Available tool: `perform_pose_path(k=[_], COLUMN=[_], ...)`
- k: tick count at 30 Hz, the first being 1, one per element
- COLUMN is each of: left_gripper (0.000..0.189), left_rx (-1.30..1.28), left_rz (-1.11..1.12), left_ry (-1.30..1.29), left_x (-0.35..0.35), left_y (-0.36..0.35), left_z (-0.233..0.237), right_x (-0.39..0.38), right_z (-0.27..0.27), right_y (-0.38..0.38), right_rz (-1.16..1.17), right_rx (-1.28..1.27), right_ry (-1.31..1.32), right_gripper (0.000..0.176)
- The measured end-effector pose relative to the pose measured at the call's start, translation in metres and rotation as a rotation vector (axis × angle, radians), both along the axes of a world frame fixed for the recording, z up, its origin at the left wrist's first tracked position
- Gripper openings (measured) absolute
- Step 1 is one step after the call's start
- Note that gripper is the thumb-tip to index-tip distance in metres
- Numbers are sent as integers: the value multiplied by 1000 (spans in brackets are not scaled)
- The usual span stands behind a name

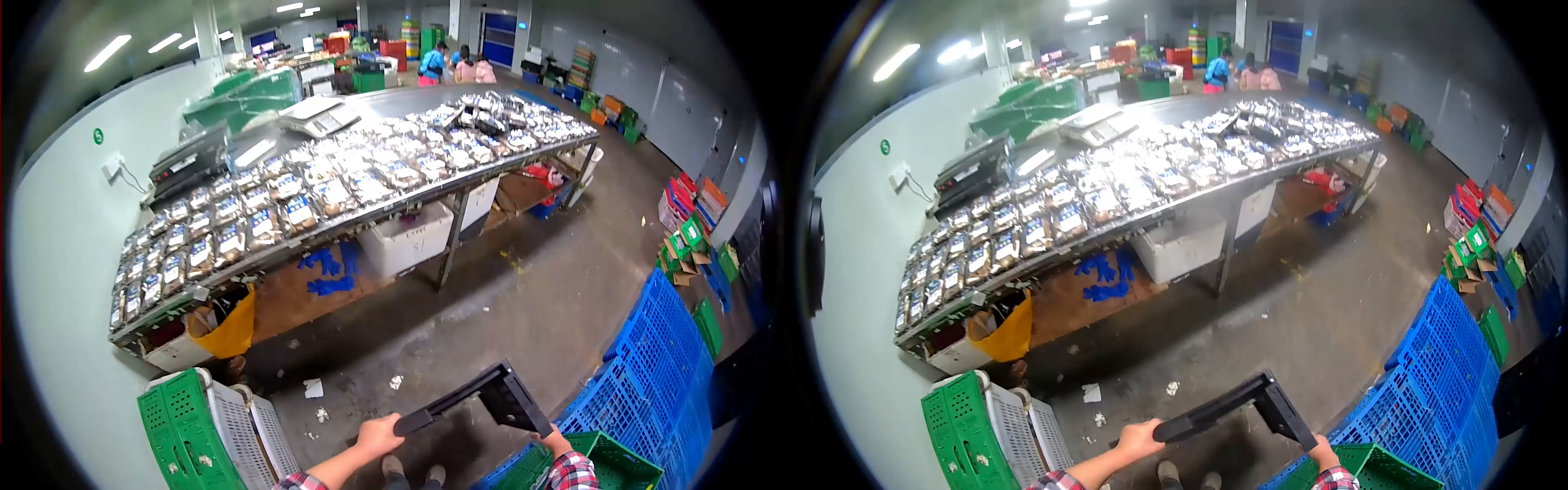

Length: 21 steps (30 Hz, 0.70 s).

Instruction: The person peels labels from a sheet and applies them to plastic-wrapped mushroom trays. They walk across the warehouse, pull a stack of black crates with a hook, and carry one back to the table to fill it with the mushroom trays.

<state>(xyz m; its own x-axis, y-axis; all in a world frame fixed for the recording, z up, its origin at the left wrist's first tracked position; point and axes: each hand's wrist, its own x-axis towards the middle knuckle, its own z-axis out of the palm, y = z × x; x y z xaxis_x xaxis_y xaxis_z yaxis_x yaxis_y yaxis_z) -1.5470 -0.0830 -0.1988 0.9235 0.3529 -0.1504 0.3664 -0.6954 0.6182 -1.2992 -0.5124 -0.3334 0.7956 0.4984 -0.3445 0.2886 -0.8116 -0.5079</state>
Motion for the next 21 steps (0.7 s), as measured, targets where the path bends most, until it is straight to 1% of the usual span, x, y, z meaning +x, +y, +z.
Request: perform_pose_path(k=[1, 3, 4, 5, 6, 7, 8, 9, 10, 11, 12, 13, 15, 17, 18, 19, 20, 21], left_gripper=[32, 31, 31, 30, 30, 28, 28, 29, 31, 34, 36, 43, 41, 56, 48, 44, 40, 36], left_rx=[32, 96, 160, 228, 297, 291, 267, 248, 270, 295, 320, 159, -770, -1426, -1622, -1517, -1406, -1288], left_rz=[-54, -146, -119, -93, -62, -49, -93, -134, -71, -6, 58, 152, 899, 1518, 1572, 1632, 1686, 1748], left_ry=[-8, 51, 142, 230, 314, 250, 250, 249, 121, -10, -145, -188, -288, -41, -99, -223, -336, -420], left_x=[13, 27, 28, 27, 25, 17, 11, 7, 5, 0, -4, -19, -46, -58, -46, -26, -4, 8], left_y=[1, 0, 0, 2, 4, 15, 25, 30, 27, 21, 14, 2, -44, -47, -46, -41, -34, -34], left_z=[-23, -68, -82, -93, -102, -111, -110, -104, -94, -79, -67, -66, -98, -131, -127, -135, -153, -158], right_x=[0, -12, -18, -22, -29, -42, -55, -66, -80, -82, -80, -80, -77, -71, -65, -59, -56, -53], right_z=[-17, -36, -25, -26, -69, -61, 1, 25, 24, 11, 11, 13, 14, 15, 15, 16, 23, 21], right_y=[-19, -15, 7, 29, 32, 72, 131, 170, 188, 195, 201, 205, 200, 190, 185, 183, 183, 183], right_rz=[48, -993, -1087, -972, -619, -285, -384, -205, -246, -308, -322, -342, -328, -284, -256, -232, -189, -179], right_rx=[-232, 461, 585, 519, 667, 260, 260, 246, 118, 71, 12, -49, -74, -110, -126, -139, -123, -134], right_ry=[-25, 463, 421, 389, 283, -122, 330, 221, 106, 93, 61, 32, 8, -7, -12, -21, -43, -67], right_gripper=[36, 32, 27, 31, 36, 43, 58, 61, 57, 53, 50, 48, 47, 46, 46, 45, 44, 43])
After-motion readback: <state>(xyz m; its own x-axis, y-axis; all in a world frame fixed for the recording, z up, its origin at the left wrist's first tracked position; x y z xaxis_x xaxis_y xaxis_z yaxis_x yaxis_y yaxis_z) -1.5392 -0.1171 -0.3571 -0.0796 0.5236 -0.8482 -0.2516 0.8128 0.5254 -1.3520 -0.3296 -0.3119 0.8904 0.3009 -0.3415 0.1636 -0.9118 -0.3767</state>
